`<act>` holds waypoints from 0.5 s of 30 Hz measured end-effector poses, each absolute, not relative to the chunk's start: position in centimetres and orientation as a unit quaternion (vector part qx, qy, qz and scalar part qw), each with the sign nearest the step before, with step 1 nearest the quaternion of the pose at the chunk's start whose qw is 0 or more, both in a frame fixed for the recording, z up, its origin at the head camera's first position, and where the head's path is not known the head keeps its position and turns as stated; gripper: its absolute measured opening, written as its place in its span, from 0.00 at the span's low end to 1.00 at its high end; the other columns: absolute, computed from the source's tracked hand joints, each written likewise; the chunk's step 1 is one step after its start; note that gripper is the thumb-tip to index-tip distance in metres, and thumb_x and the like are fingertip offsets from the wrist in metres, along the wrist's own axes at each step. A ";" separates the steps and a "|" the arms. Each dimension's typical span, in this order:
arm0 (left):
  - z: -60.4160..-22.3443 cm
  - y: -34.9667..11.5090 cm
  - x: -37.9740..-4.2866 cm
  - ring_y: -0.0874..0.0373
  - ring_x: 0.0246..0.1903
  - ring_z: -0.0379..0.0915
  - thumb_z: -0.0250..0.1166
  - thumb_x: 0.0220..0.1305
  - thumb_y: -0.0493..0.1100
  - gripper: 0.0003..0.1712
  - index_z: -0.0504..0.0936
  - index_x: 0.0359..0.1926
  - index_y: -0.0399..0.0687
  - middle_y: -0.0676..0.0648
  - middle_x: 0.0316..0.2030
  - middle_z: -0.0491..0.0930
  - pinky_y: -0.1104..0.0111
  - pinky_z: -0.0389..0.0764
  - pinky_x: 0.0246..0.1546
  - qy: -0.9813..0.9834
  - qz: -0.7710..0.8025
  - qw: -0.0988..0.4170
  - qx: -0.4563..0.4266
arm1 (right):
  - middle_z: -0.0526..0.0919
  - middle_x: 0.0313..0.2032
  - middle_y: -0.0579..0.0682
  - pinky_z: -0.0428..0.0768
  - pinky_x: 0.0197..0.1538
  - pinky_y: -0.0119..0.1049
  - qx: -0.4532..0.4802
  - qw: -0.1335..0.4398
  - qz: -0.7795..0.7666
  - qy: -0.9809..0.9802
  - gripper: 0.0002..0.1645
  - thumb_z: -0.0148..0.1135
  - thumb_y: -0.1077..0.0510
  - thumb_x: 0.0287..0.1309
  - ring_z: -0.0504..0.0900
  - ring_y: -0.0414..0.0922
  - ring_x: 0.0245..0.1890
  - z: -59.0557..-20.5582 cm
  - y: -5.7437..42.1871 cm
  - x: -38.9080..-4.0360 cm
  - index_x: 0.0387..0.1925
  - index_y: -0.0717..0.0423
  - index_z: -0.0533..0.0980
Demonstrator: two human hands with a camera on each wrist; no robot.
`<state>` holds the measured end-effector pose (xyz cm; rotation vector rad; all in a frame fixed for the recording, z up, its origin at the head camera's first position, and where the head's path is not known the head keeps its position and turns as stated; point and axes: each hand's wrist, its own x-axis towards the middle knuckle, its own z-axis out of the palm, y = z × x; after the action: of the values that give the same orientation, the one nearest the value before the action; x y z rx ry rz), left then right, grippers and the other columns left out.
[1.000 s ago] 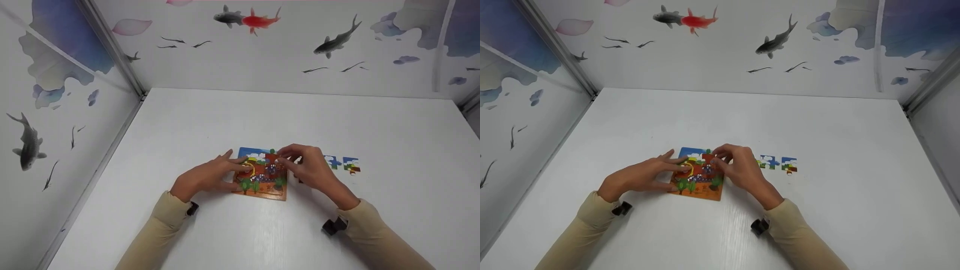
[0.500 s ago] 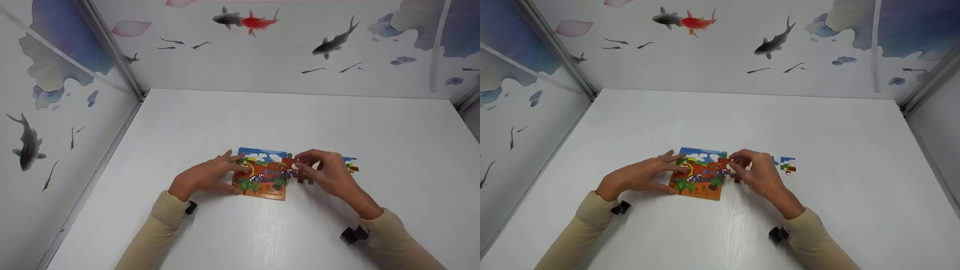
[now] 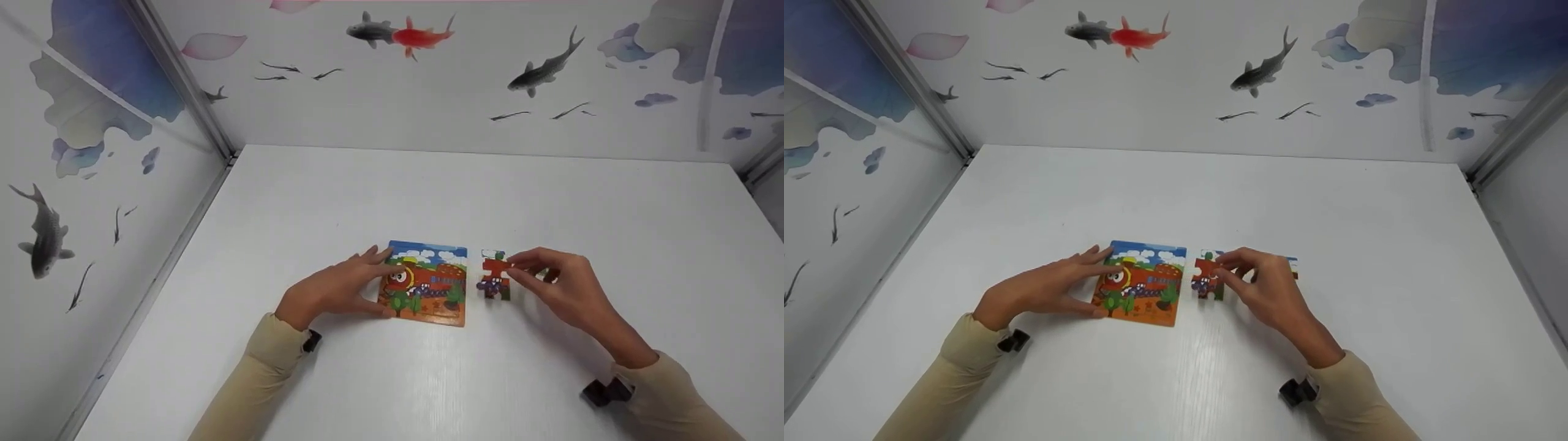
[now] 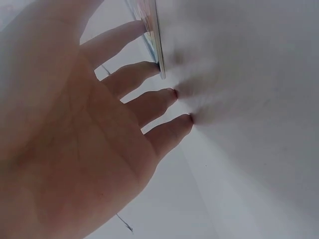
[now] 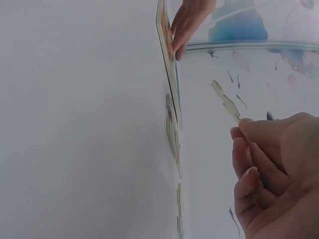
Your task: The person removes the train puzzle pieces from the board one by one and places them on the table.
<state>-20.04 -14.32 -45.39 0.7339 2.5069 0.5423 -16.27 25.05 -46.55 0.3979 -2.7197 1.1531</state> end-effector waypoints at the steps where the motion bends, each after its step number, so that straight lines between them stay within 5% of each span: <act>1: -45.4 -14.3 -20.0 0.45 0.89 0.36 0.78 0.64 0.63 0.49 0.69 0.82 0.68 0.50 0.88 0.48 0.40 0.54 0.85 0.914 0.197 0.235 0.267 | 0.94 0.37 0.42 0.80 0.36 0.27 0.130 0.080 0.386 -0.910 0.08 0.76 0.52 0.69 0.82 0.38 0.32 -46.6 25.3 -16.2 0.48 0.45 0.91; 15: -45.5 -14.3 -20.0 0.44 0.89 0.35 0.78 0.64 0.63 0.48 0.69 0.82 0.68 0.50 0.88 0.49 0.39 0.55 0.84 0.913 0.210 0.231 0.265 | 0.93 0.41 0.43 0.80 0.35 0.28 0.100 0.015 0.382 -0.919 0.10 0.77 0.51 0.68 0.81 0.40 0.33 -47.1 29.1 -15.8 0.49 0.43 0.91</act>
<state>-19.98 -14.29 -45.47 0.7275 2.5097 0.5782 -15.83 29.06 -47.10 0.3123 -2.8588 1.1878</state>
